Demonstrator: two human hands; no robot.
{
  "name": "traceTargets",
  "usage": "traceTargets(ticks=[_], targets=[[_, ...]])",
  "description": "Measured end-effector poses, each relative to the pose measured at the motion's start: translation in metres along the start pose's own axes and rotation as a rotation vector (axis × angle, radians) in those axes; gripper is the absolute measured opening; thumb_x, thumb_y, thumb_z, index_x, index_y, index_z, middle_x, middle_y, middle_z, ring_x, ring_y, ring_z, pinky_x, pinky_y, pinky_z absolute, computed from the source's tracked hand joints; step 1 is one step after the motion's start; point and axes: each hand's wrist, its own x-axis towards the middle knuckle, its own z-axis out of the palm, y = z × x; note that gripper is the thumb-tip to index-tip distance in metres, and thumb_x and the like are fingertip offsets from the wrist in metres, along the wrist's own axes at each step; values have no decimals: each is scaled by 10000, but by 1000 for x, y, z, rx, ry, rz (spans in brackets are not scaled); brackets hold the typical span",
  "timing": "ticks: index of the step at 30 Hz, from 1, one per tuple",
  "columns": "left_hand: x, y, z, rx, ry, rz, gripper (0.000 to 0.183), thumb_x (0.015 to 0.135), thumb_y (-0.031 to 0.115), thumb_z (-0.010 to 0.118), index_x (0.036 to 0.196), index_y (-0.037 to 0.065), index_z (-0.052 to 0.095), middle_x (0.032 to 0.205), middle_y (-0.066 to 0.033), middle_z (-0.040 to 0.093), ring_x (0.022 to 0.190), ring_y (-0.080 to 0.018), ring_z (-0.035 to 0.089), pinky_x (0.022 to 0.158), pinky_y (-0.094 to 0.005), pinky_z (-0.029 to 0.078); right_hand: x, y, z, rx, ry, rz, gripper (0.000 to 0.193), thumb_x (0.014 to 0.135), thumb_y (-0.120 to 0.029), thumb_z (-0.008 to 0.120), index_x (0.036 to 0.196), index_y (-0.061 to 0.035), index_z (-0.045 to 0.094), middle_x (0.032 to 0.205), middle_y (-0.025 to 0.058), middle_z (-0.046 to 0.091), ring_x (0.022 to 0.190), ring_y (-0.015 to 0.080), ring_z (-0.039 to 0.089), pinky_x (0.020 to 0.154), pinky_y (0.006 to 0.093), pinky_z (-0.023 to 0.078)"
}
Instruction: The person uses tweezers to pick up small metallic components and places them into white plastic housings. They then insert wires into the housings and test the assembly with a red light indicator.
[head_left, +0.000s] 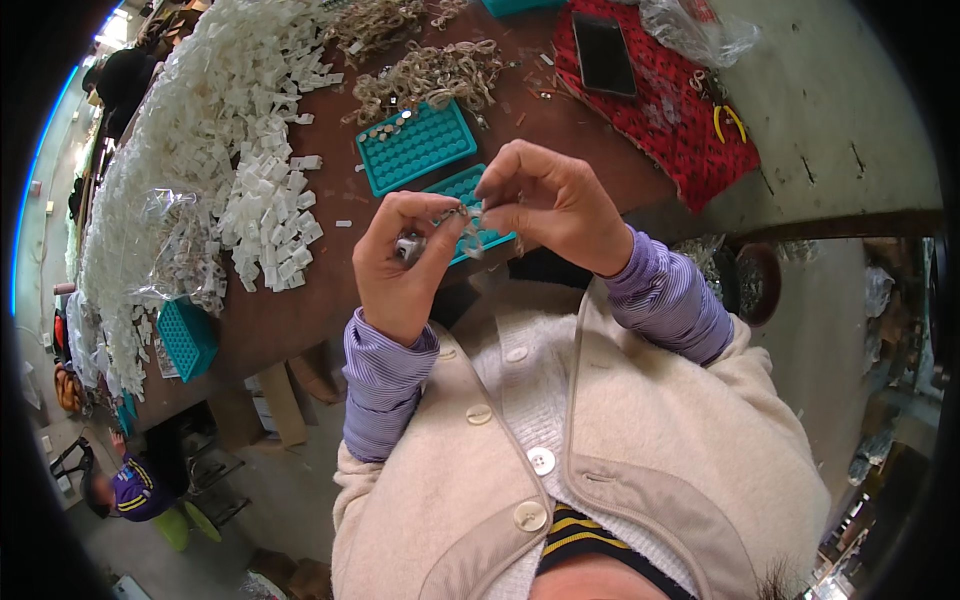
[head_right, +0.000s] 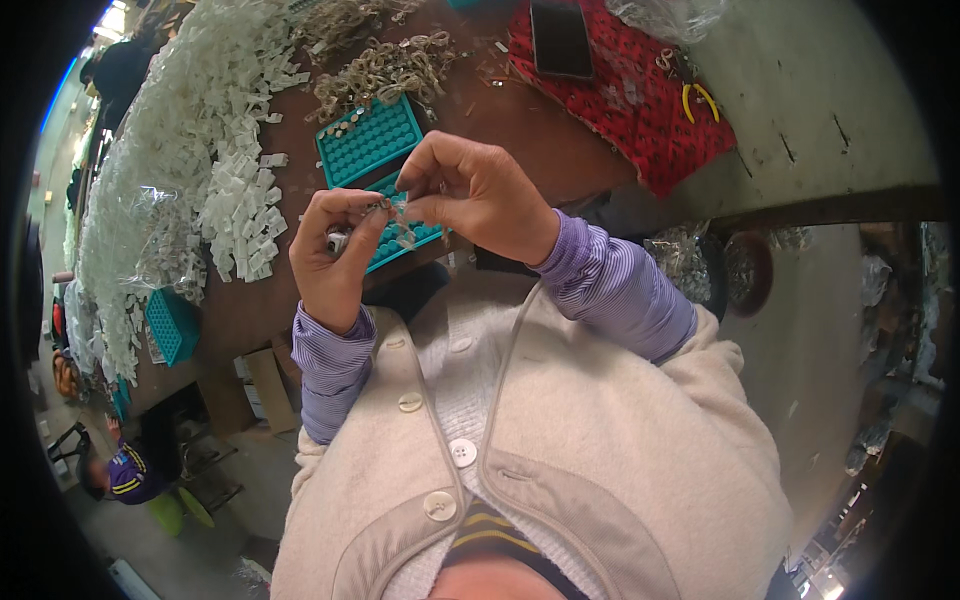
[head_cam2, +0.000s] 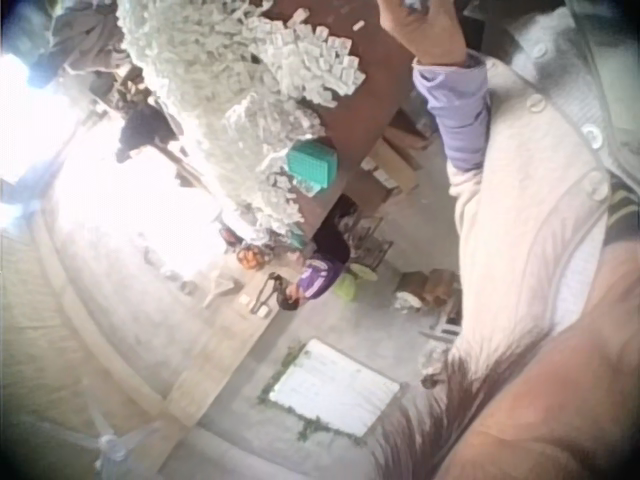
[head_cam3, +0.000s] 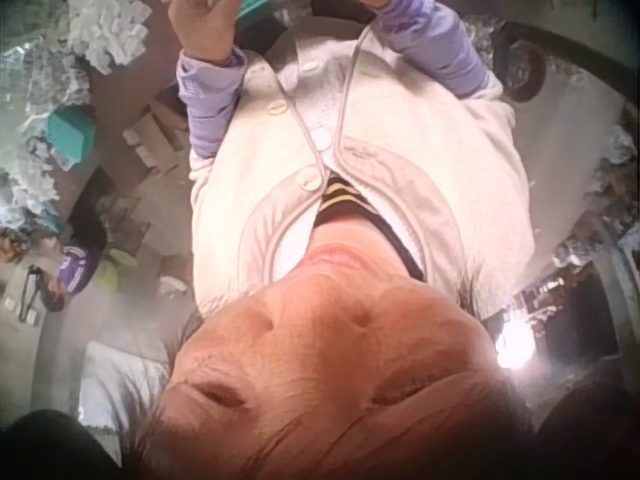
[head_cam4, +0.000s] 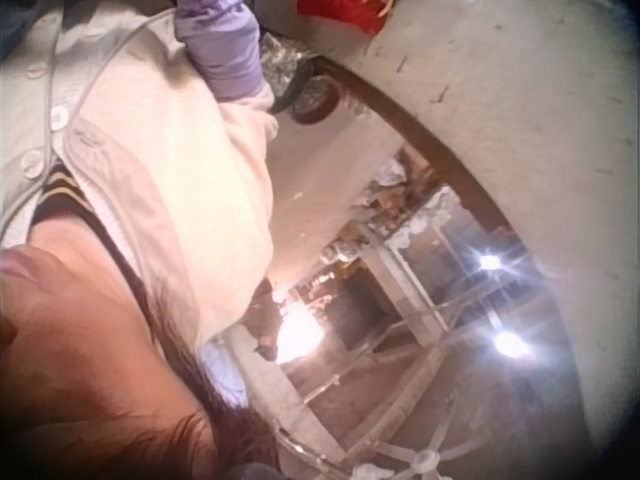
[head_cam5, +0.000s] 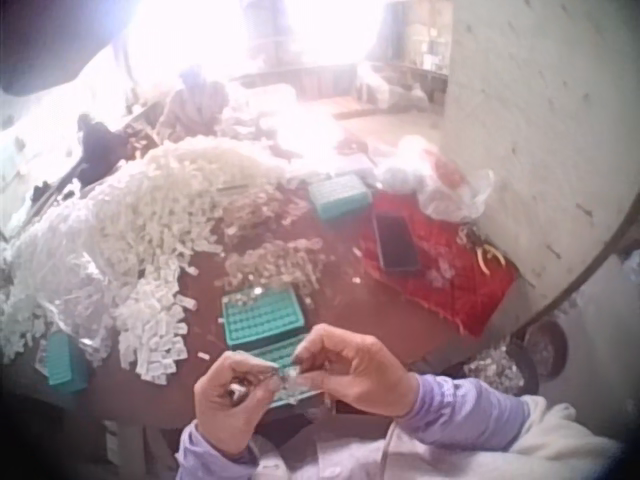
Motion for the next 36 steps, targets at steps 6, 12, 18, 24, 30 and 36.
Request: traceTargets(ticks=[6,12,18,24,30,36], targets=[[-4,4,13,-125,43,-116,154,975,5,748,1120,23,701,954,-13,747,746,-30,573,686,-210,475,-11,-7,-9,-29,71,-80,153,928,91,733,1031,7,658,953,33,656,857,78,658,744,250,560],[-5,7,32,-4,52,-19,235,989,17,739,1212,34,666,932,-57,768,774,-44,633,685,-217,506,-23,-12,-5,-766,183,-402,138,848,40,769,927,-31,682,867,98,619,753,229,683,664,322,544],[-2,-2,-13,18,80,-68,309,955,87,806,1233,42,681,885,-47,719,762,-88,660,675,-260,537,-1,-10,7,-1121,130,-576,131,816,9,756,899,-46,671,909,110,686,928,332,672,931,454,535],[42,5,-204,639,644,187,198,1044,224,710,1207,117,745,948,-19,750,744,-76,632,666,-239,514,5,16,20,-556,158,-65,119,898,89,715,962,8,657,933,122,651,902,284,638,846,377,524],[79,-24,-349,1685,541,11,603,988,487,751,1425,91,626,1320,-169,675,1207,-326,646,1041,-443,502,22,32,24,-642,23,-180,138,915,83,707,991,-2,629,930,116,626,866,255,614,780,359,504],[61,-63,-220,1282,244,189,427,927,351,802,1287,138,715,1244,-89,708,1118,-306,669,979,-441,509,28,29,18,-646,71,-159,127,931,75,692,996,-2,616,926,129,622,866,282,609,786,368,504]])
